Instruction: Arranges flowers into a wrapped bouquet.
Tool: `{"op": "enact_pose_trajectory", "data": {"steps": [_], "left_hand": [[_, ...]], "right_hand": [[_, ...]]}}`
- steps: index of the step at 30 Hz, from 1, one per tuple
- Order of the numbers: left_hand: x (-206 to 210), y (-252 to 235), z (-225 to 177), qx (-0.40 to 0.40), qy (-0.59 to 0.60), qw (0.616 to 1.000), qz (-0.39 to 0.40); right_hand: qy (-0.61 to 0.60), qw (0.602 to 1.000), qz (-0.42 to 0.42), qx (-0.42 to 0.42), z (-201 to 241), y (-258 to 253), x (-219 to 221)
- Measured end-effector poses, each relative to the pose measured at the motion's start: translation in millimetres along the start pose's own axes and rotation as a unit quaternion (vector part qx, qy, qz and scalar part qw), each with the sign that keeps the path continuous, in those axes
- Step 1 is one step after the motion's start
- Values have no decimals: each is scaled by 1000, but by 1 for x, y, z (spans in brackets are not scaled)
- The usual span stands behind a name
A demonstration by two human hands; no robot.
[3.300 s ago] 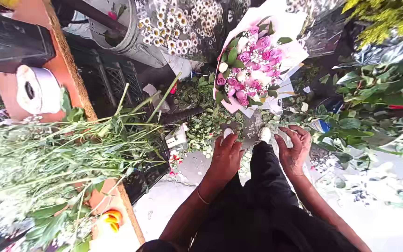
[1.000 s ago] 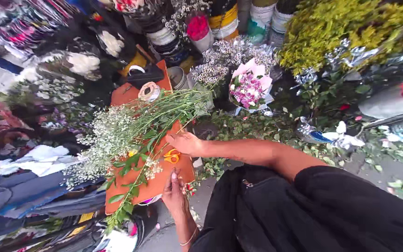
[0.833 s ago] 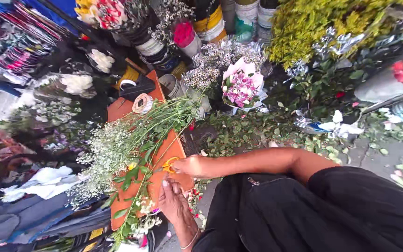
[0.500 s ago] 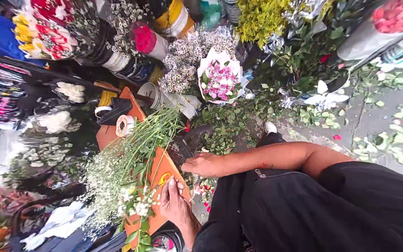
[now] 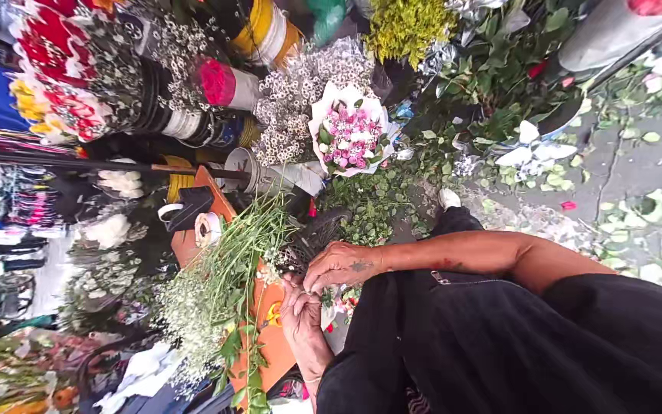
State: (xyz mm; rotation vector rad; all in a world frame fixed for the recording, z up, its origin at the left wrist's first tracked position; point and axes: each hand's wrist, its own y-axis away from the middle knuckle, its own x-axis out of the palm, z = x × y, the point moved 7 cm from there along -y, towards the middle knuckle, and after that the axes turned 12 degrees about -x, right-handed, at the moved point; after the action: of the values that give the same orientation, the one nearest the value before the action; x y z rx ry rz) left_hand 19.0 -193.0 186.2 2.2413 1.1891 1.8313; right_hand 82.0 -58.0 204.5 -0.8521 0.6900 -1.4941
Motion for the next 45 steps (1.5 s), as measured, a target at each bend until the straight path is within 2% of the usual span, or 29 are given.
{"op": "enact_pose_trajectory", "data": {"steps": [4, 7, 8, 10, 11, 12, 14, 18, 21, 24, 29, 30, 32, 33, 34, 35, 36, 38, 39, 40, 42, 45], "left_hand": [[24, -20, 22, -75, 42, 996, 34], [48, -26, 34, -109, 39, 991, 62], [56, -27, 34, -97, 14, 992, 76], [68, -28, 21, 16, -125, 990, 64], [75, -26, 12, 106, -227, 968, 31], [84, -22, 5, 193, -328, 925, -6], [100, -15, 2, 297, -440, 846, -32], [111, -15, 15, 379, -494, 781, -38], [114, -16, 37, 427, -552, 714, -60], [97, -18, 51, 440, -557, 692, -131], [74, -13, 68, 448, -522, 693, -215], [83, -10, 71, 454, -535, 681, -211], [123, -10, 72, 467, -580, 646, -167], [132, -2, 70, 457, -590, 643, -173], [127, -8, 63, 450, -578, 655, -189], [112, -22, 59, 439, -569, 667, -194], [94, -32, 54, 427, -572, 671, -203], [60, -45, 58, 351, -620, 661, -237], [47, -53, 66, 305, -634, 664, -253], [35, -61, 75, 252, -651, 668, -259], [26, -76, 91, 141, -687, 685, -198], [5, -104, 100, -6, -664, 743, -81]], "right_hand": [[30, 998, -21, -55, 16, 6, -25], [84, 989, 25, -121, 44, -4, -38], [102, 986, 45, -127, 50, -8, -41], [132, 984, 70, -98, 53, -15, -47], [137, 985, 74, -73, 50, -18, -50], [135, 987, 76, -48, 46, -18, -53], [124, 989, 82, -16, 37, -17, -59], [137, 985, 87, 51, 15, -16, -74], [88, 976, 77, 181, -8, -15, -83], [3, 933, 157, 323, -29, -11, -80], [-1, 875, 299, 381, -55, 5, -69], [21, 847, 341, 408, -63, 19, -70], [63, 758, 431, 486, -91, 83, -75], [40, 733, 458, 501, -92, 125, -62], [27, 736, 472, 485, -99, 148, -59], [23, 756, 467, 458, -109, 152, -71], [10, 787, 436, 436, -111, 143, -79], [-18, 874, 329, 357, -104, 93, -103], [-60, 901, 279, 326, -96, 64, -122], [-127, 909, 244, 314, -87, 43, -134], [-248, 887, 208, 329, -75, 35, -141], [-211, 889, 207, 349, -78, 49, -156]]}}
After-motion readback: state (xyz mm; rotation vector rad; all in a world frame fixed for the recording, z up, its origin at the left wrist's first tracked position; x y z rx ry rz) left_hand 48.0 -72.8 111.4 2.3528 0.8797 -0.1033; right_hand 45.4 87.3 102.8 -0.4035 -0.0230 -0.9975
